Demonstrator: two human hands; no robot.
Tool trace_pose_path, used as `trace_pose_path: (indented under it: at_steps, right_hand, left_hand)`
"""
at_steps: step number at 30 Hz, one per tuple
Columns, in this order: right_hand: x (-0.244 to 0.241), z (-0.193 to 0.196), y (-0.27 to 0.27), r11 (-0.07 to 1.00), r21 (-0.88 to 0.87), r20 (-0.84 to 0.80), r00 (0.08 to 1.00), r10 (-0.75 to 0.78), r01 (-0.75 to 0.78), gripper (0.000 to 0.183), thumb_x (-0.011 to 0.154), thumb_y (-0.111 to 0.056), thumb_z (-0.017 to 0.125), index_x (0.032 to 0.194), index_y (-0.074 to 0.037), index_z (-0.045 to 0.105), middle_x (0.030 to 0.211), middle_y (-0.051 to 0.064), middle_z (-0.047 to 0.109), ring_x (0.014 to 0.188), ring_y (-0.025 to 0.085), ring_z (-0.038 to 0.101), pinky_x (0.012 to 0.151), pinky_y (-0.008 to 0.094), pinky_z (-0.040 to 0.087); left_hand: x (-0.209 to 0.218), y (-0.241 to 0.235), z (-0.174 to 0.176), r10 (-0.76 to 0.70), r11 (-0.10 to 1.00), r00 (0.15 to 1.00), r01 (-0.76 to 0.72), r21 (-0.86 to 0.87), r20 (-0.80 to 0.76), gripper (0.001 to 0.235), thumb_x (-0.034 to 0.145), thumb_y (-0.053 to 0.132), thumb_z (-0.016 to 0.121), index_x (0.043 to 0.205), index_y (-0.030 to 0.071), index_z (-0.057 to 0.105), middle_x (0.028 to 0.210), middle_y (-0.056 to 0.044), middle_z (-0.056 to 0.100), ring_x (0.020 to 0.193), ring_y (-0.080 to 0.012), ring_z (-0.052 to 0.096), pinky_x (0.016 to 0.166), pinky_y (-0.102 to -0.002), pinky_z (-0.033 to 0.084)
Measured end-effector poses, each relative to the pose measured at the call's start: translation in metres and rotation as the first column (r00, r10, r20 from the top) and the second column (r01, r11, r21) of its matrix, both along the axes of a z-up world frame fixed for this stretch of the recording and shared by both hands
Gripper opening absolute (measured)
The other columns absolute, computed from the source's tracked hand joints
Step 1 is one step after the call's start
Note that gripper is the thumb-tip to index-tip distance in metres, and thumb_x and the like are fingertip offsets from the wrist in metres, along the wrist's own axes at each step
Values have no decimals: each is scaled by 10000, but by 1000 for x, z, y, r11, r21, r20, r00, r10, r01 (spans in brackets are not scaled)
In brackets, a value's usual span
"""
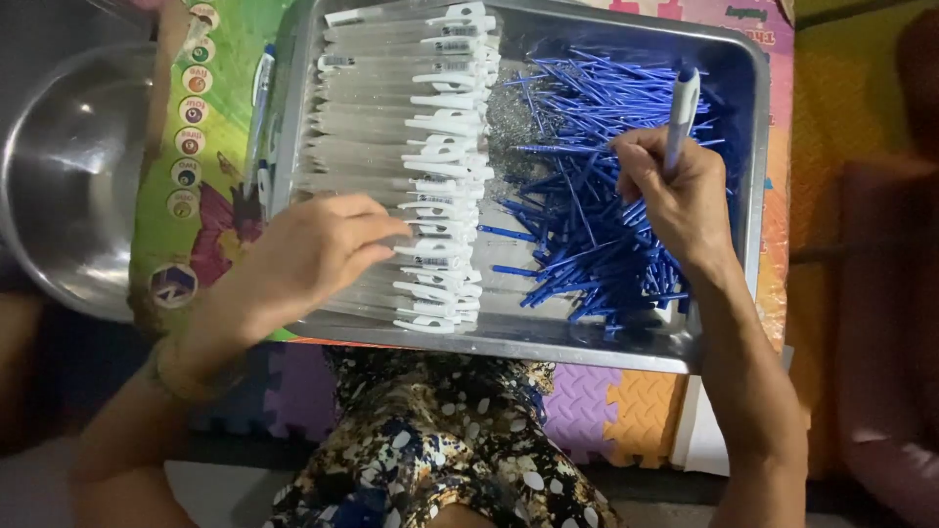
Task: The person assembles pens by inserting blue ink cartridges into white plastic pen bodies. They pick up a pen body and a cartridge, insert the cartridge, and place the assembled pen on the tray. This process is repeated multiple times.
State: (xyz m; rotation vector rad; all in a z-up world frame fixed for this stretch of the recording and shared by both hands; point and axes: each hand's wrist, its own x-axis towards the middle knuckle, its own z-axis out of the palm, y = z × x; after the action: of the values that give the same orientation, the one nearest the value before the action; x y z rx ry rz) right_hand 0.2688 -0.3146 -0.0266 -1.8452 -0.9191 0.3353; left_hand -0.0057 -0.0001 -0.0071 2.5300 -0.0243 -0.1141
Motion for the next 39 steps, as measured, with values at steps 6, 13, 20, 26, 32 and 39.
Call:
trace_pose_path:
  at_steps: [6, 13, 20, 26, 32, 39]
  right_hand:
    - [-5, 3, 5, 1000, -15, 18, 1000, 9, -8, 172, 1182, 18, 664, 1070, 12, 794, 711, 114, 665, 715, 245, 670, 839, 393, 522]
    - [-15, 12, 4, 996, 34, 77, 994, 76, -78, 161, 1139, 44, 645, 1038, 40, 771, 752, 133, 671, 707, 253, 682, 795, 398, 539]
    - [29, -6, -36, 988, -84, 117, 986, -122, 132, 177, 1235, -120, 653, 1230, 4, 779, 871, 112, 699, 788, 206, 642, 786, 361, 511]
    - [54, -30, -49, 924, -227, 339, 914, -221, 308, 176, 1260, -188, 688, 1201, -83, 816, 919, 39, 722, 802, 156, 647, 717, 356, 508]
    - [53, -27, -48, 899, -291, 552, 825, -122, 327, 262, 1248, -186, 684, 1332, 30, 805, 1095, 205, 647, 896, 343, 604, 711, 495, 439]
    - [28, 4, -36, 906, -267, 432, 881, -193, 329, 328, 1225, -105, 618, 1531, -29, 708, 1344, 267, 612, 1013, 363, 599, 822, 496, 475]
  left_hand:
    - [5, -5, 5, 46, 998, 978, -54, 32, 204, 391, 1006, 300, 833, 1362, 145, 785, 1256, -122, 765, 1082, -352, 788, 864, -433, 619]
    - [104, -43, -17, -120, 993, 881, 101, 66, 458, 214, 1068, 208, 794, 1193, 36, 804, 1066, -146, 754, 961, -315, 796, 813, -392, 651]
    - [147, -50, -49, -169, 906, 903, -15, 422, 395, 138, 967, -2, 712, 929, 73, 821, 719, -73, 685, 602, -164, 661, 487, -278, 592]
    - [145, -54, -39, -137, 847, 930, -68, 527, 340, 147, 990, -66, 632, 963, 33, 737, 803, -97, 700, 664, -219, 675, 460, -390, 612]
    - [78, 27, 2, -278, 646, 752, -314, 696, 597, 149, 1050, 135, 831, 1178, 203, 865, 1065, 60, 813, 900, -73, 749, 600, -182, 577]
    - [-30, 119, -56, 455, 763, 850, -526, 375, 267, 228, 1131, 73, 614, 1242, -93, 724, 1057, -268, 711, 937, -444, 681, 699, -588, 569]
